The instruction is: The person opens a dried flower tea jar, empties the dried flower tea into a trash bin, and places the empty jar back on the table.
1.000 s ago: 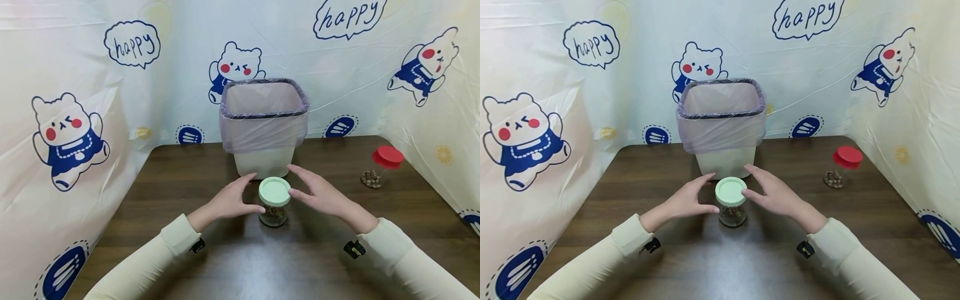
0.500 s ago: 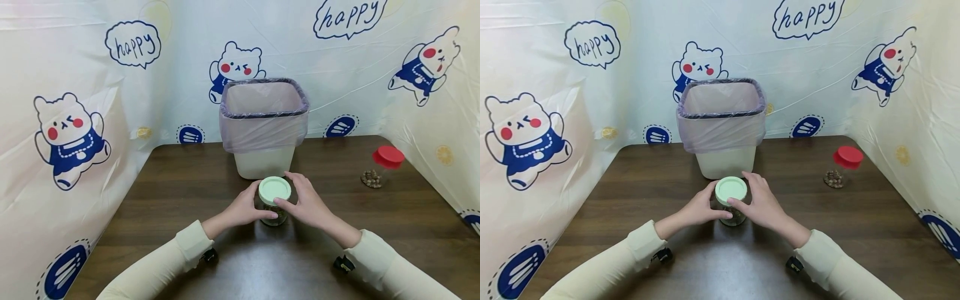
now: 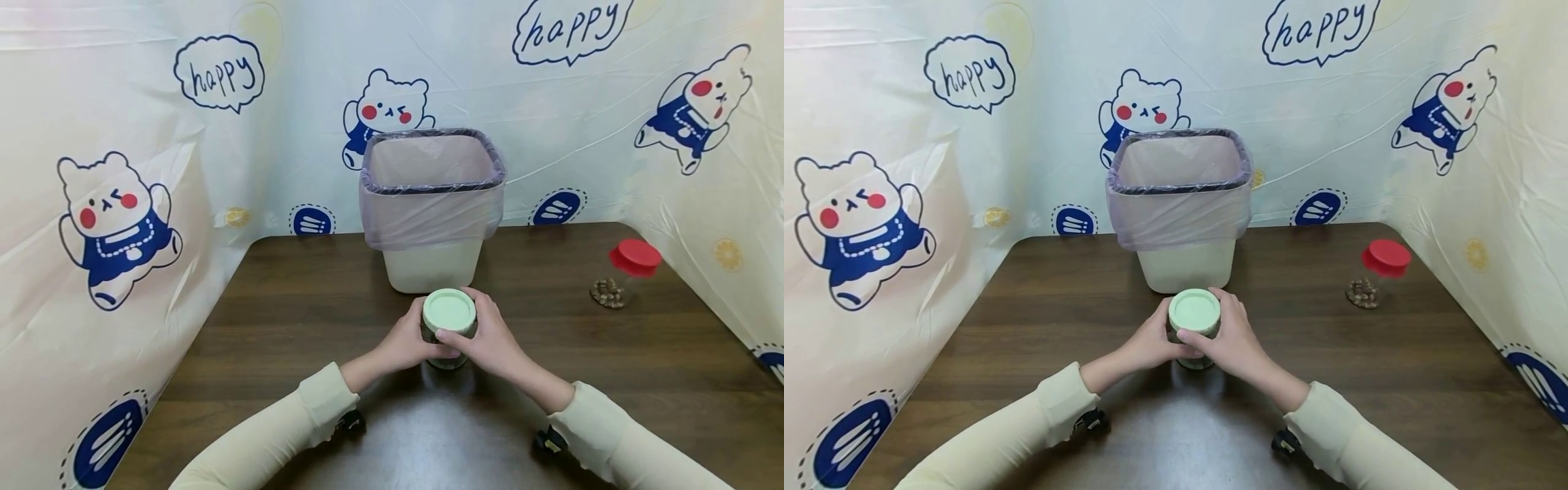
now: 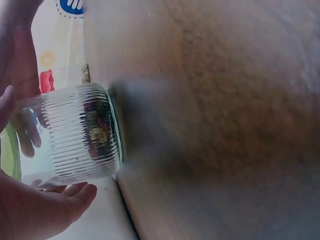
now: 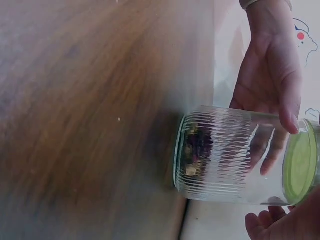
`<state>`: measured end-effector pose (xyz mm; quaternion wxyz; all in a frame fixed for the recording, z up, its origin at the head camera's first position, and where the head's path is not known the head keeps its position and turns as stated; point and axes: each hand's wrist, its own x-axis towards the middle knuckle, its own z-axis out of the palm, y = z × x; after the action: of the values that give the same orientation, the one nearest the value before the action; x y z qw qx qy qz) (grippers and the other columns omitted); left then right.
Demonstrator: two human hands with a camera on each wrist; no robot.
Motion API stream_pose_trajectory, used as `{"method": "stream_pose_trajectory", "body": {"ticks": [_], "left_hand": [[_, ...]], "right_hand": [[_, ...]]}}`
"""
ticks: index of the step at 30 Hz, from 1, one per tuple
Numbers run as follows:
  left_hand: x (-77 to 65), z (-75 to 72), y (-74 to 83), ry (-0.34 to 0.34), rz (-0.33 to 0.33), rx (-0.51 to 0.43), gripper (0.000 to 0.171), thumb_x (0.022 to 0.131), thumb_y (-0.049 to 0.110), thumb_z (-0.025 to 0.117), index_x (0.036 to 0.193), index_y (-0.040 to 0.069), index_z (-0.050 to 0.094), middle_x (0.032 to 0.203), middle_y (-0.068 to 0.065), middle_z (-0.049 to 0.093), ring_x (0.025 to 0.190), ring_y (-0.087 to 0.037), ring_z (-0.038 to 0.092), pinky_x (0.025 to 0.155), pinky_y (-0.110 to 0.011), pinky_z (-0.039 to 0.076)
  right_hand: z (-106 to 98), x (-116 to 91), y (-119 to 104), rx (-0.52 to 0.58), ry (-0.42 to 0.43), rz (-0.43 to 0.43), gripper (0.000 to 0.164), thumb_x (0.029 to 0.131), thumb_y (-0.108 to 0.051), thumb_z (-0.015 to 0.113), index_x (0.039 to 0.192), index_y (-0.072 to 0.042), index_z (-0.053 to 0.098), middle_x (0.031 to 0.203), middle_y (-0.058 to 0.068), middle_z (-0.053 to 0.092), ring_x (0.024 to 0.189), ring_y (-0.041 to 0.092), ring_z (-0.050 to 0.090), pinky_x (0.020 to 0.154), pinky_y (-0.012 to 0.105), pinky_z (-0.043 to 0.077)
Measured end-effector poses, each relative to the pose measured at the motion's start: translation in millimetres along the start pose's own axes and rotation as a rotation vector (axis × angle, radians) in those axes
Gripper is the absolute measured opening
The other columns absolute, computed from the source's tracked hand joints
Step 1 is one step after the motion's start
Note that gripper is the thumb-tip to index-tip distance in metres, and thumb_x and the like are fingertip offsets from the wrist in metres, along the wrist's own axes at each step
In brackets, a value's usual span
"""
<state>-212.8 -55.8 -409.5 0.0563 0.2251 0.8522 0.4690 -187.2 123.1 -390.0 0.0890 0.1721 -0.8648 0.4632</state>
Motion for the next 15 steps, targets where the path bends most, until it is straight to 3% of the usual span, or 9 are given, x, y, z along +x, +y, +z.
{"method": "stream_pose_trajectory", "body": {"ticks": [15], "left_hand": [[3.2,5.1,-3.1,0.022,0.040,0.019,0.092,0.055,0.050,0.077,0.129,0.021,0.030,0.120,0.007,0.043,0.105,-0.008,0.045,0.086,-0.031,0.038]], "right_hand": [[14,-1,-6,0.070,0.102,0.098,0.089,0.059,-0.052,0.074,0.127,-0.010,0.034,0.115,0.003,0.039,0.104,0.018,0.038,0.085,0.038,0.034]]}}
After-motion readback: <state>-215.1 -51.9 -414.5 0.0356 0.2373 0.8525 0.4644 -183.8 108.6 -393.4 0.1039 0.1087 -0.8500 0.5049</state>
